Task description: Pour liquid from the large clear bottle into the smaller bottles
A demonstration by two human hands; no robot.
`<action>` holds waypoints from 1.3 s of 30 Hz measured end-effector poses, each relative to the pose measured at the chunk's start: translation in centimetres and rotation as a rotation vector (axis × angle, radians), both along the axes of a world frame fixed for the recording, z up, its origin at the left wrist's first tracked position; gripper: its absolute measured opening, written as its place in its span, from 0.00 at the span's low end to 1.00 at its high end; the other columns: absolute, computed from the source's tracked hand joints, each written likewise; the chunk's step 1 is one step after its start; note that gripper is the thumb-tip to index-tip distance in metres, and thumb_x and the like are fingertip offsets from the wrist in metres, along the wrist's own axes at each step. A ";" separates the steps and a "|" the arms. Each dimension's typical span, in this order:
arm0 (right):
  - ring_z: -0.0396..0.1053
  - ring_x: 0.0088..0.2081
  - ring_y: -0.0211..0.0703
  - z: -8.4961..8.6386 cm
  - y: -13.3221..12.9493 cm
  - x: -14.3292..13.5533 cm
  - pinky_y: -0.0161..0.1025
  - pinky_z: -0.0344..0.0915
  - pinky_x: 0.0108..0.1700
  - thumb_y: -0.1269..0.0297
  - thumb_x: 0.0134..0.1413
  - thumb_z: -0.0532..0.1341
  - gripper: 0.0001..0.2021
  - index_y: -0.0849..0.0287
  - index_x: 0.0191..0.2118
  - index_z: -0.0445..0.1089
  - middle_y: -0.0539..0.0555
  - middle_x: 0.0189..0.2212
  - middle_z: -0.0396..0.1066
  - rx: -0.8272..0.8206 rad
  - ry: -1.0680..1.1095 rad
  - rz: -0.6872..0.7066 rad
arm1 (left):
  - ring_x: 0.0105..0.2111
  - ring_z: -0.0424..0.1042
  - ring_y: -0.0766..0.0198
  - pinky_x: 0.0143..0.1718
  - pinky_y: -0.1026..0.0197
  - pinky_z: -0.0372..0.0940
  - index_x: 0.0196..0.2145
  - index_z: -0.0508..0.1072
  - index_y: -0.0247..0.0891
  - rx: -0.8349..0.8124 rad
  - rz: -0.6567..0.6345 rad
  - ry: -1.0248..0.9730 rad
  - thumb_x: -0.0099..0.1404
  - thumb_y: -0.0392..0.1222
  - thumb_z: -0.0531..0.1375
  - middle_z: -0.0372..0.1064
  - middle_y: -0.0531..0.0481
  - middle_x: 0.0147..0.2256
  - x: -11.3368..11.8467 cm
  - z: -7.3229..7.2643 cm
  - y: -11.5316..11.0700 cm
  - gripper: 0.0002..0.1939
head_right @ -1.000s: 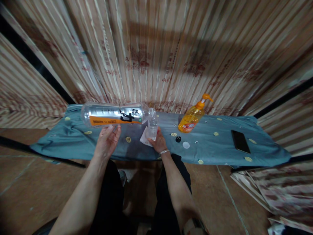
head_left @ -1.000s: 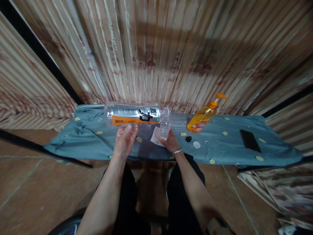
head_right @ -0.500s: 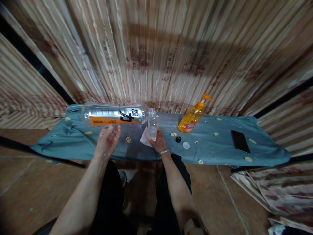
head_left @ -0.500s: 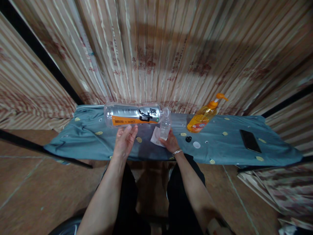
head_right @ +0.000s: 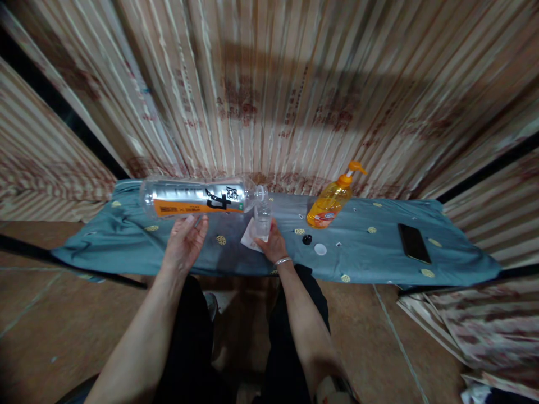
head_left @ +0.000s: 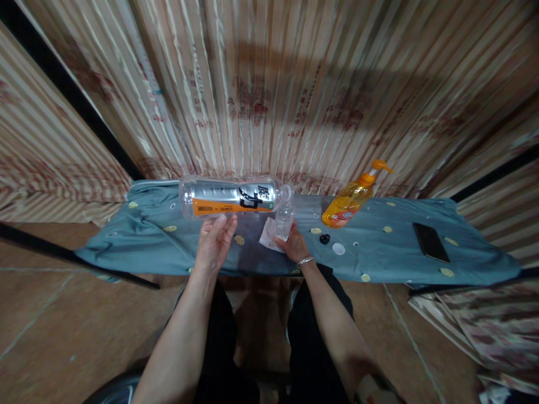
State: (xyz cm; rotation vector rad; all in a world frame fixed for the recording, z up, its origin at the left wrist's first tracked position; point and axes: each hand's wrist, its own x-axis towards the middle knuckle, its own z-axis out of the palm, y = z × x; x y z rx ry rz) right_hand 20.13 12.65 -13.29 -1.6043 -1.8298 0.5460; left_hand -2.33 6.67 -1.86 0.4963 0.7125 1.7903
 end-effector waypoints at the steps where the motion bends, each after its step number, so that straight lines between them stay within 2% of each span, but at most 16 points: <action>1: 0.78 0.53 0.58 -0.1 0.0 0.0 0.49 0.73 0.55 0.62 0.50 0.71 0.44 0.62 0.69 0.51 0.66 0.55 0.76 0.004 -0.005 -0.004 | 0.33 0.81 0.66 0.38 0.69 0.75 0.32 0.74 0.38 0.000 0.000 0.000 0.42 0.39 0.80 0.80 0.51 0.33 0.0 0.0 0.0 0.23; 6: 0.77 0.54 0.58 -0.4 0.1 0.0 0.50 0.73 0.56 0.61 0.51 0.71 0.44 0.62 0.69 0.50 0.67 0.56 0.75 -0.002 -0.021 -0.020 | 0.33 0.80 0.67 0.39 0.68 0.74 0.32 0.74 0.38 -0.016 0.002 0.025 0.49 0.37 0.77 0.80 0.50 0.34 -0.1 -0.1 0.1 0.17; 13: 0.77 0.55 0.58 -0.4 0.1 0.0 0.50 0.73 0.56 0.61 0.51 0.71 0.44 0.63 0.69 0.50 0.68 0.57 0.75 -0.007 0.001 -0.005 | 0.33 0.80 0.66 0.39 0.68 0.74 0.31 0.75 0.39 -0.009 -0.004 0.015 0.46 0.38 0.78 0.81 0.52 0.34 -0.1 -0.2 0.1 0.19; 18: 0.78 0.53 0.57 -0.4 0.1 0.1 0.49 0.74 0.54 0.60 0.51 0.70 0.42 0.61 0.68 0.51 0.66 0.55 0.77 0.018 -0.022 0.001 | 0.34 0.80 0.66 0.40 0.67 0.74 0.35 0.75 0.39 -0.018 0.003 0.035 0.49 0.38 0.78 0.80 0.51 0.34 -0.2 -0.4 0.1 0.18; 23: 0.77 0.54 0.58 -0.4 0.1 0.1 0.50 0.73 0.55 0.60 0.51 0.70 0.44 0.62 0.69 0.50 0.67 0.57 0.74 0.015 -0.010 0.006 | 0.35 0.80 0.66 0.42 0.65 0.74 0.36 0.76 0.40 -0.014 -0.009 0.039 0.49 0.38 0.78 0.80 0.53 0.35 -0.3 -0.6 0.2 0.19; 33: 0.78 0.53 0.58 -0.4 0.2 0.1 0.51 0.74 0.54 0.61 0.51 0.71 0.43 0.59 0.69 0.51 0.65 0.55 0.76 0.004 -0.007 -0.006 | 0.33 0.80 0.65 0.39 0.67 0.75 0.32 0.76 0.40 -0.023 0.002 0.022 0.46 0.38 0.78 0.80 0.52 0.33 -0.2 -0.3 0.1 0.18; 39: 0.77 0.54 0.58 -0.2 0.1 0.0 0.49 0.73 0.55 0.60 0.51 0.70 0.44 0.63 0.69 0.50 0.67 0.56 0.75 -0.011 -0.025 -0.013 | 0.34 0.81 0.64 0.41 0.65 0.75 0.33 0.76 0.39 -0.013 -0.005 -0.004 0.47 0.37 0.78 0.81 0.50 0.35 -0.2 -0.6 0.2 0.18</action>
